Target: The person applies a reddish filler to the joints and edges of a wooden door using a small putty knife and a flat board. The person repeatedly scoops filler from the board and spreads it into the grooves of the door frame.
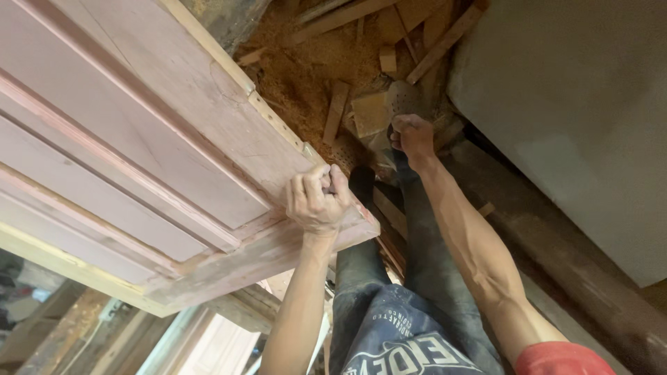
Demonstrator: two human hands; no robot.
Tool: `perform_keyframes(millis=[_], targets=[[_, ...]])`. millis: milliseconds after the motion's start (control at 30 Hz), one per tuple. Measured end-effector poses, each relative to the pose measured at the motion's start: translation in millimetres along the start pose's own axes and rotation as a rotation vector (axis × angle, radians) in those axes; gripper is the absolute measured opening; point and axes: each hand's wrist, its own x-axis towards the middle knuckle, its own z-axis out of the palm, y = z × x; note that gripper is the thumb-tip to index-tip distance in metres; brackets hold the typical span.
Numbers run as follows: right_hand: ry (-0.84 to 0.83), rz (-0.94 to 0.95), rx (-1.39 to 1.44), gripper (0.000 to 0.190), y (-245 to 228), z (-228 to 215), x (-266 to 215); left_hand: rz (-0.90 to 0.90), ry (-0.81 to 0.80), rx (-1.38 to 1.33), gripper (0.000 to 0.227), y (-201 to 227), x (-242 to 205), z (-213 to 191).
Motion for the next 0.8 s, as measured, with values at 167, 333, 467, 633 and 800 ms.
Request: perform_keyframes(millis=[167,333,467,633,800], targets=[[0.039,0.082,-0.045,0.022,-3.7,-5.8,20.6,-0.014,0.012,0.019,0.013,-2.0,1.6,2.4],[0.141,0.017,-0.165,0.011,-13.4,-21.7,66.7,-0.060,0.004,-0.105,0.019,24.9,-1.8,7.4],[0.221,-0.521,-0.724,0.025,-35.6,-27.7,121.4,0.121,-0.140,-0.498,0.014,51.2,-12.2,22.4],[0.236,-0.671,-1.546,0.054,-77.0,-24.8,221.6,0.113,-0.250,-0.439,0.013,49.1,-18.6,37.2],[0.289,-0.796,-1.992,0.056,-91.6,-28.1,305.7,0.131,-0.252,-0.566,0.015,49.4,-2.1,22.5]])
